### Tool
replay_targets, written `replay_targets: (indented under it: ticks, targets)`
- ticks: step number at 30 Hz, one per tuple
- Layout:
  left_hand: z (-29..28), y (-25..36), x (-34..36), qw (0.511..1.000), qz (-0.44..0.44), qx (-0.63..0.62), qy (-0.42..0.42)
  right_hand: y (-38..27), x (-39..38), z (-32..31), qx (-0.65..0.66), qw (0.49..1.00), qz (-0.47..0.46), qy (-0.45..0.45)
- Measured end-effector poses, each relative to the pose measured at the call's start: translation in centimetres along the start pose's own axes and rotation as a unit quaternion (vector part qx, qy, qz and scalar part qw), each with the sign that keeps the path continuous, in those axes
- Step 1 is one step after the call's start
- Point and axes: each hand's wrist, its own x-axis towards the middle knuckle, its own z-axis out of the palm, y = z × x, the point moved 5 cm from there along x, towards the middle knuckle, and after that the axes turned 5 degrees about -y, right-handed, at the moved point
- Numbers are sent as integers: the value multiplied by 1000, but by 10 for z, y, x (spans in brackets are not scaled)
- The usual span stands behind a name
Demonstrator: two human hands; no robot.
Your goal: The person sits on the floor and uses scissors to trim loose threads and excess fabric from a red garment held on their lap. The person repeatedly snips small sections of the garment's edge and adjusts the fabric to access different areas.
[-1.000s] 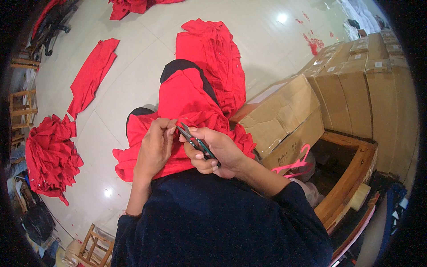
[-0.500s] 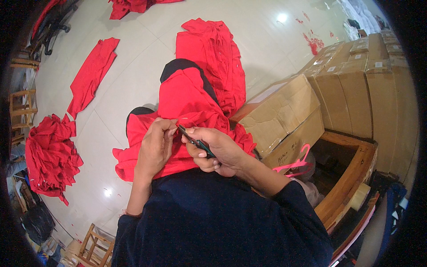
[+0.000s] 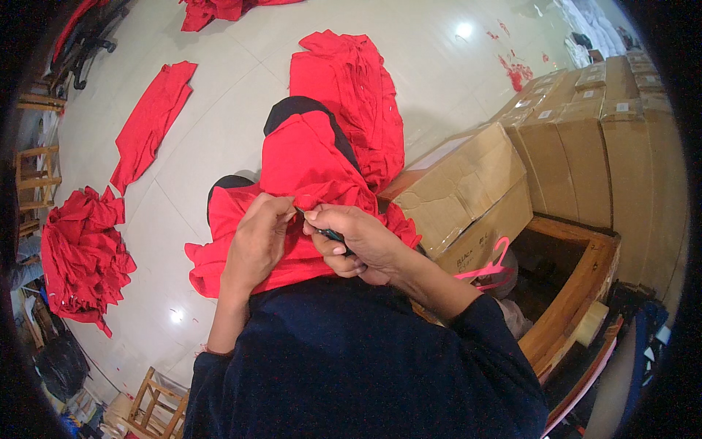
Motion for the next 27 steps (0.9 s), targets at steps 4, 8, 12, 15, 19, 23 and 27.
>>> replay_targets:
  ticks: [4, 8, 12, 15, 19, 23, 27]
  targets:
    - [1, -13, -7, 996, -72, -55, 23, 1, -6, 1, 30, 999, 8, -28]
    - [-3, -21, -10, 983, -118, -138, 42, -16, -15, -9, 30, 991, -128, -22]
    - [0, -24, -8, 976, -119, -179, 46, -26, -13, -9, -68, 975, -213, 20]
    - [1, -25, -6, 969, -118, -216, 26, -28, -15, -7, -21, 980, -198, -4]
    - [12, -32, -2, 972, -133, -192, -14, -44, -13, -19, -346, 865, -327, 157]
    - [20, -38, -7, 968, -126, -216, -2, -47, 7, -22, -568, 704, -410, 113]
    - [2, -28, 1, 995, -76, -57, -29, -42, 0, -22, -580, 705, -393, 116]
